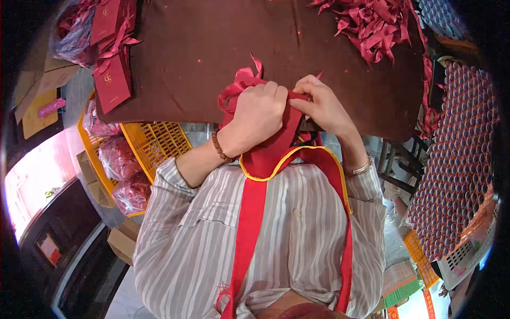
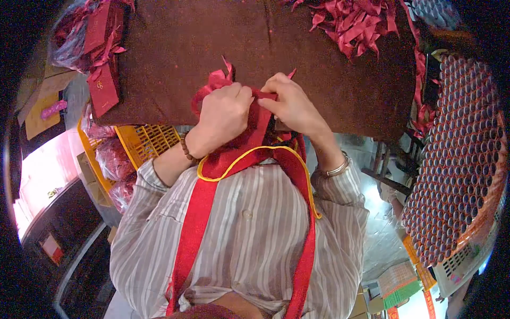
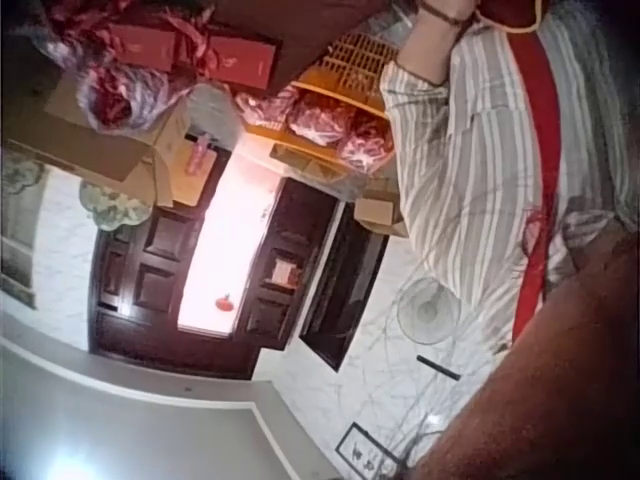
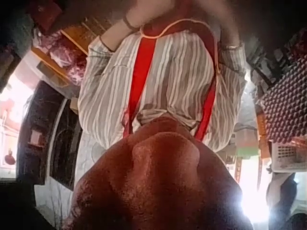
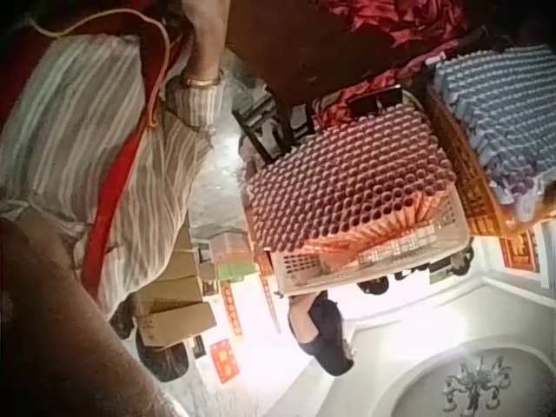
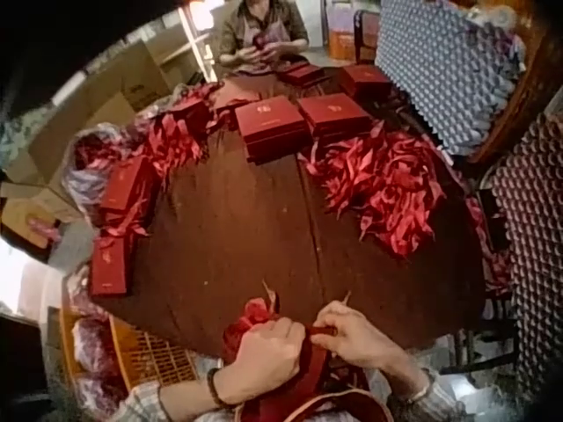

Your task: The person ties red ribbons onto small red gift boxes by hand.

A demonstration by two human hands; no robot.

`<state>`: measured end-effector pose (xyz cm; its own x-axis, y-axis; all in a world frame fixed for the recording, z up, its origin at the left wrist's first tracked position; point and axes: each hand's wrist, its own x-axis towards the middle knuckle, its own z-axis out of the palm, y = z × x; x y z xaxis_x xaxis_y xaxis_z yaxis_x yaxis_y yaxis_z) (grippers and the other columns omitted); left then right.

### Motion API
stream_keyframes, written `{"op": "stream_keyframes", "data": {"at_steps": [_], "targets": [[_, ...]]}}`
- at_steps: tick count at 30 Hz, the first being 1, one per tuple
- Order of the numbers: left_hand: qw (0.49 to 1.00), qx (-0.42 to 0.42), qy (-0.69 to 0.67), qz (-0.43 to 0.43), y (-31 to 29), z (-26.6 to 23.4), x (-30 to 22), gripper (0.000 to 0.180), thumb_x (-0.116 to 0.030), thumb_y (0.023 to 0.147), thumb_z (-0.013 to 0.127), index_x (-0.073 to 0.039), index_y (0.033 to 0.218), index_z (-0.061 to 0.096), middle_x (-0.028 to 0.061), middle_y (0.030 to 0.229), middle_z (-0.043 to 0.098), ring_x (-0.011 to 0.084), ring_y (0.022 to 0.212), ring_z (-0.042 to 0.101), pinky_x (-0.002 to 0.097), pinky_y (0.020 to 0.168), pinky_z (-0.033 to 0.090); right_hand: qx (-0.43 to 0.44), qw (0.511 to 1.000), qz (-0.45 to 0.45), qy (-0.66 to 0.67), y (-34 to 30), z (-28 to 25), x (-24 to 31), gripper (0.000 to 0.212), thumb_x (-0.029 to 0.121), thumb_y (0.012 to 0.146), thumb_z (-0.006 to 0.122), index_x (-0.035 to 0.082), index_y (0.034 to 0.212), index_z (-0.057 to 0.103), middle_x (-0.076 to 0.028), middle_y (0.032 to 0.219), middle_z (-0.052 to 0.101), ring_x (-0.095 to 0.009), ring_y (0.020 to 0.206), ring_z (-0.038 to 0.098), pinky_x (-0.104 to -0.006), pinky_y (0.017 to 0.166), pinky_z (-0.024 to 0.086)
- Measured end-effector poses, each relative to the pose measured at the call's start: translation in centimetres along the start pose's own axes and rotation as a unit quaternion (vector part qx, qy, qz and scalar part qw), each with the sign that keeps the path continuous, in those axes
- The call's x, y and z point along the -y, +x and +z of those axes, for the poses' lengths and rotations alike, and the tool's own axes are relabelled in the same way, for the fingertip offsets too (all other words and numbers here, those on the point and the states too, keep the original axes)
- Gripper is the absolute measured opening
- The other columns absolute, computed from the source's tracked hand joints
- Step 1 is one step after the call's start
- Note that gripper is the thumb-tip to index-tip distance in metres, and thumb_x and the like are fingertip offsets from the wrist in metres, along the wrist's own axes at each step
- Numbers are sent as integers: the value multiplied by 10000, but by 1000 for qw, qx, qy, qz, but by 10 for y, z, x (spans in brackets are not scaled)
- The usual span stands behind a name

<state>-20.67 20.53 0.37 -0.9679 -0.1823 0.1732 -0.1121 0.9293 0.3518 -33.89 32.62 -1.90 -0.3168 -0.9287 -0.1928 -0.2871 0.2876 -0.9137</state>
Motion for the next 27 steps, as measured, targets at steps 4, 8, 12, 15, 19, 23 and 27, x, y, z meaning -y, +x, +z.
{"op": "stream_keyframes", "data": {"at_steps": [4, 8, 12, 15, 19, 23, 27], "targets": [[1000, -5, 8, 12, -1, 0, -3, 105, -66, 623, 572, -23, 700, 516, 124, 664, 534, 270, 597, 573, 361, 527, 454, -21, 999, -24, -2, -4, 4, 2, 139, 65, 780, 599, -39, 865, 562, -75, 926, 504, -172, 830, 521, -275, 748, 418], [1000, 6, -28, -9, -2, 1, 4, 81, -55, 645, 558, -16, 702, 518, 136, 672, 540, 285, 597, 576, 378, 526, 458, -37, 998, -35, 26, -5, 9, 1, 159, 67, 777, 600, -38, 892, 566, -84, 932, 510, -173, 845, 524, -276, 737, 422], [998, 14, -44, -30, -2, -3, 4, 76, -52, 657, 555, -6, 709, 524, 151, 684, 545, 301, 599, 575, 395, 533, 465, -60, 998, -33, -10, -6, 13, 8, 196, 87, 777, 607, -38, 924, 571, -98, 965, 517, -200, 866, 532, -280, 739, 430], [999, 14, -28, -15, -1, -6, 3, 93, -54, 650, 563, -4, 722, 534, 149, 692, 544, 293, 610, 575, 385, 537, 466, -80, 995, -36, -40, -6, 21, 5, 215, 91, 772, 606, -39, 939, 568, -119, 979, 512, -240, 884, 533, -295, 751, 433], [999, 30, 14, 3, -1, -3, 2, 86, -51, 656, 559, -11, 728, 534, 134, 704, 542, 278, 630, 572, 366, 545, 464, -88, 993, -60, -43, -7, 22, 3, 220, 82, 773, 595, -38, 954, 565, -118, 973, 511, -230, 909, 523, -294, 748, 431], [999, 41, -5, 13, -3, -4, 6, 74, -47, 689, 532, -22, 758, 532, 114, 741, 538, 268, 681, 569, 375, 588, 448, -80, 996, -42, -20, -9, 20, 2, 215, 88, 782, 589, -36, 955, 565, -108, 981, 506, -208, 908, 518, -280, 746, 425], [998, 60, -15, 31, -5, -9, 11, 86, -58, 710, 521, -35, 792, 534, 104, 767, 536, 265, 702, 565, 391, 614, 421, -77, 996, -24, -21, -10, 17, 5, 216, 104, 790, 592, -36, 953, 565, -109, 983, 501, -203, 905, 517, -280, 742, 426]]}}
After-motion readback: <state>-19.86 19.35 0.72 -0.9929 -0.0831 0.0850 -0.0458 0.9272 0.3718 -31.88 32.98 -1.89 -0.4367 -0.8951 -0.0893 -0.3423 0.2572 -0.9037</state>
